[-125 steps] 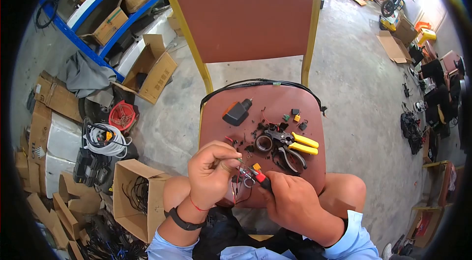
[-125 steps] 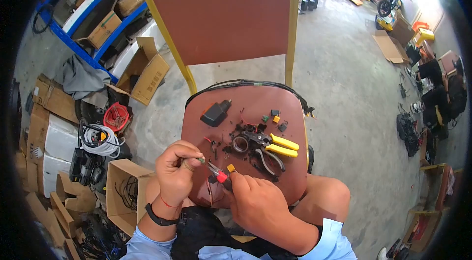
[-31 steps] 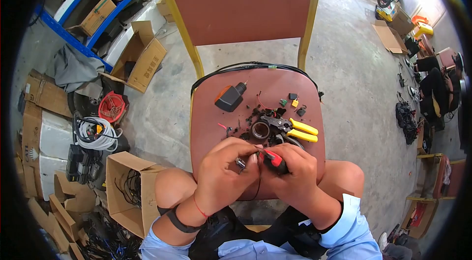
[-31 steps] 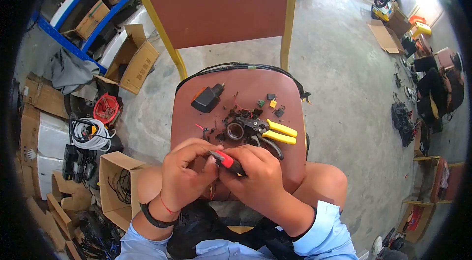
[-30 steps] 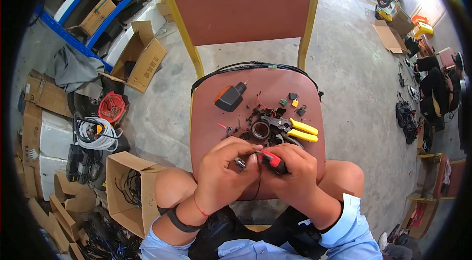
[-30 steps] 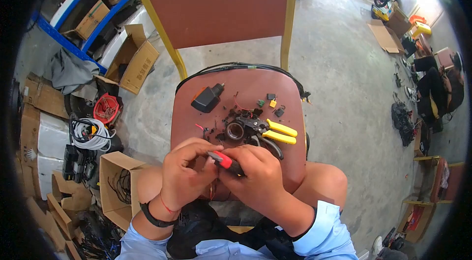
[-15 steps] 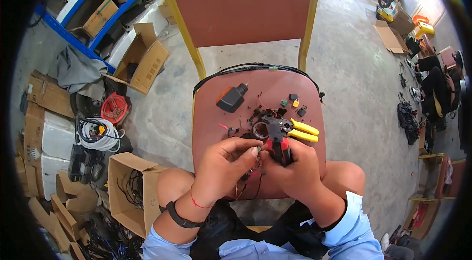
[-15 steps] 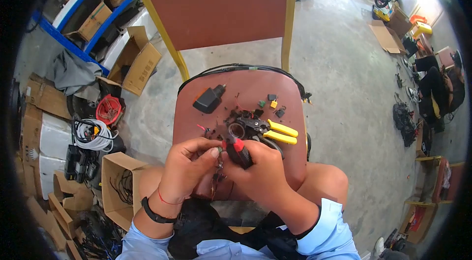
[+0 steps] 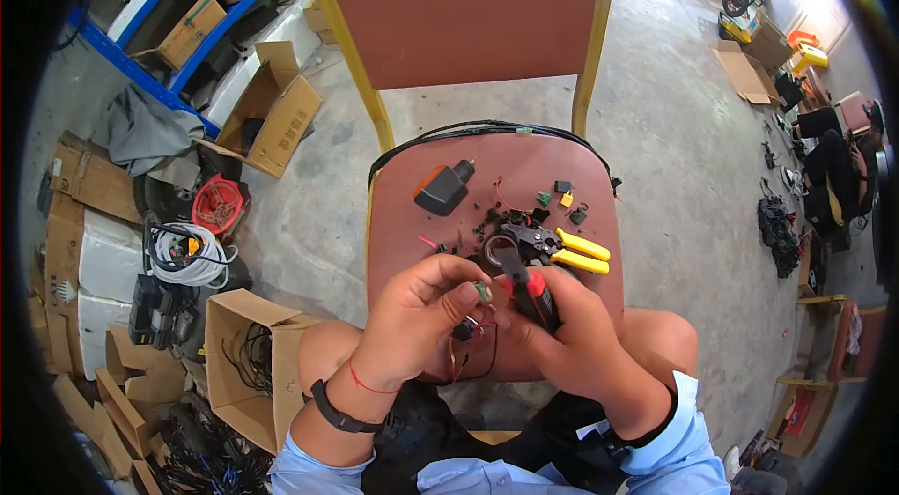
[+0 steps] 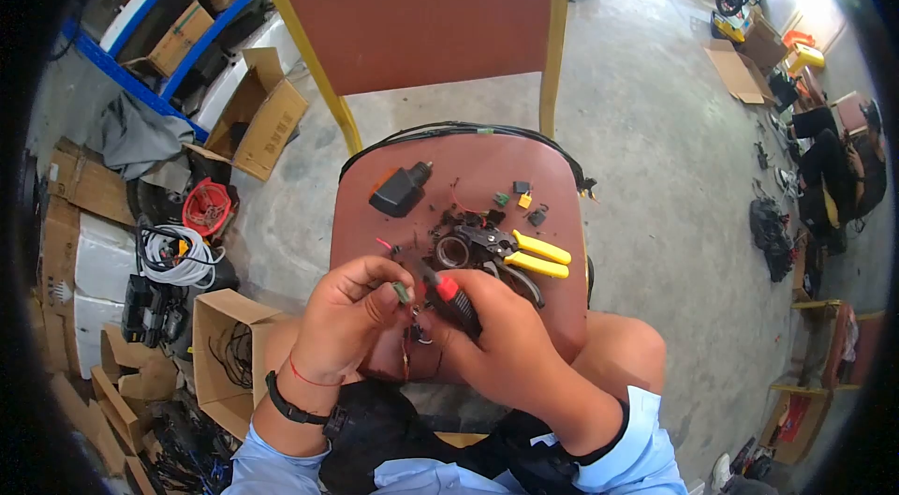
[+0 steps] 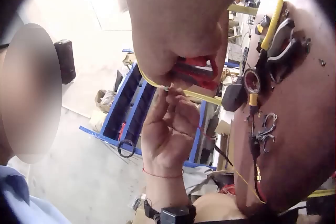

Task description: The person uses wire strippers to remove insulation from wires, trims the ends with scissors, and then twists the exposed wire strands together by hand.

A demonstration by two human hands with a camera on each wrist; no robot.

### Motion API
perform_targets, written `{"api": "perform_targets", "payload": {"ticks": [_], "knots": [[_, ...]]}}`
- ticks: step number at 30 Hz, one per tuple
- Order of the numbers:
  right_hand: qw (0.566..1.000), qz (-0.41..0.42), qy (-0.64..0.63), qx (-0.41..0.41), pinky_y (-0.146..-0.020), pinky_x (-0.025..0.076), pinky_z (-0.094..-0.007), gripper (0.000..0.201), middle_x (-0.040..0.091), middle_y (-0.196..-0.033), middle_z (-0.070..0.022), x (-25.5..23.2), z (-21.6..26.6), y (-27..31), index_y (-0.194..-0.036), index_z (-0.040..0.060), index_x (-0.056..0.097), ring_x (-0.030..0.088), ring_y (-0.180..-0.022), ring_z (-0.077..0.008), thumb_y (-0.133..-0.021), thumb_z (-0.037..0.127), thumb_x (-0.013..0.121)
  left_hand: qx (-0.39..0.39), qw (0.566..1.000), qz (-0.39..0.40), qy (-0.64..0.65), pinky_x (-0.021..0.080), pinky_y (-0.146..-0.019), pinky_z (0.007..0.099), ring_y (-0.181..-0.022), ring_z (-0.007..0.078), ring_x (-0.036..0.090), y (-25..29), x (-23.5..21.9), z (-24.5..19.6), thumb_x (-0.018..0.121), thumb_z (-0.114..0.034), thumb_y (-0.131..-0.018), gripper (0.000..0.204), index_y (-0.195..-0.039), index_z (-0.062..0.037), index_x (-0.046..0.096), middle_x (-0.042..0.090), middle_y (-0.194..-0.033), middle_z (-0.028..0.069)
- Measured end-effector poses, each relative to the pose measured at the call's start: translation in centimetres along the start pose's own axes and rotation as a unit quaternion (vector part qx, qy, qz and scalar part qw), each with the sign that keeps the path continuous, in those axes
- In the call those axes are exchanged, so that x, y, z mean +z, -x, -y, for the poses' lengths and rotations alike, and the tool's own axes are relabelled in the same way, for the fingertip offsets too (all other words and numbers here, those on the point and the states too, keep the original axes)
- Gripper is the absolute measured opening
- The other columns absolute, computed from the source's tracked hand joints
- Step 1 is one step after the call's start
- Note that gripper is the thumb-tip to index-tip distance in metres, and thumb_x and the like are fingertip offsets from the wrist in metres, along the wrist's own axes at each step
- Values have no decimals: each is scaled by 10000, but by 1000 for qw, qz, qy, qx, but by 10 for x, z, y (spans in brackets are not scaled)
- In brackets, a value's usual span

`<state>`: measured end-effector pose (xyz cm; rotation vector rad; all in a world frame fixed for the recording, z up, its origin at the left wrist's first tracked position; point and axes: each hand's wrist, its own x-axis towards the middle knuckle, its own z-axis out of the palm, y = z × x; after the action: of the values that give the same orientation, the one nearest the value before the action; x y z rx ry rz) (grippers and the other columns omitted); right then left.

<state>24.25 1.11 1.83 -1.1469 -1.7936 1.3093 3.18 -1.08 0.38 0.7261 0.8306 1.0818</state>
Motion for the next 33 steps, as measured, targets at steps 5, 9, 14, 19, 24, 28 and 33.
{"api": "perform_targets", "payload": {"ticks": [5,9,14,19,24,28,33], "knots": [[999,-11,37,-25,-774,569,-405,422,709,-1054,-196,4,4,12,-1280,28,597,726,-935,-364,-934,209,756,10,996,29,88,530,-893,275,-987,130,641,-2,-9,8,638,-132,-1046,209,-1213,-10,603,654,-1123,52],[994,5,96,-53,-706,566,-410,381,705,-1010,-170,-1,7,16,-1238,20,607,721,-869,-355,-925,186,747,17,996,21,88,522,-898,268,-988,123,637,-2,-4,6,645,-142,-1043,221,-1218,-14,601,647,-1123,50],[987,11,138,-75,-673,558,-423,341,702,-981,-147,-1,4,19,-1199,27,611,714,-829,-350,-918,172,738,44,998,-11,34,539,-896,280,-994,146,658,0,2,8,695,-191,-1009,261,-1185,-17,611,651,-1096,63],[987,10,140,-72,-667,555,-432,350,702,-977,-147,-3,5,21,-1202,28,608,713,-826,-352,-914,179,737,67,998,-4,-2,525,-912,271,-1018,112,635,1,2,11,640,-118,-1046,227,-1243,-9,608,665,-1135,51],[985,-3,155,-74,-670,552,-436,349,700,-973,-143,-1,4,24,-1200,30,609,712,-829,-353,-909,178,731,73,995,-49,-56,544,-898,279,-1006,142,656,1,9,13,679,-196,-1020,256,-1189,-16,614,672,-1061,68],[982,-4,172,-81,-677,551,-435,352,698,-968,-138,-1,5,25,-1196,30,611,711,-829,-350,-897,174,731,100,990,-47,-91,540,-899,276,-1000,131,652,4,15,8,674,-155,-1023,220,-1177,-9,616,681,-1077,72],[979,-1,187,-78,-678,554,-443,355,704,-991,-149,-2,1,27,-1205,31,608,713,-819,-356,-900,174,721,139,979,-35,-146,532,-907,263,-1041,120,643,5,14,12,642,-61,-1036,214,-1239,2,615,669,-1146,56]]}}
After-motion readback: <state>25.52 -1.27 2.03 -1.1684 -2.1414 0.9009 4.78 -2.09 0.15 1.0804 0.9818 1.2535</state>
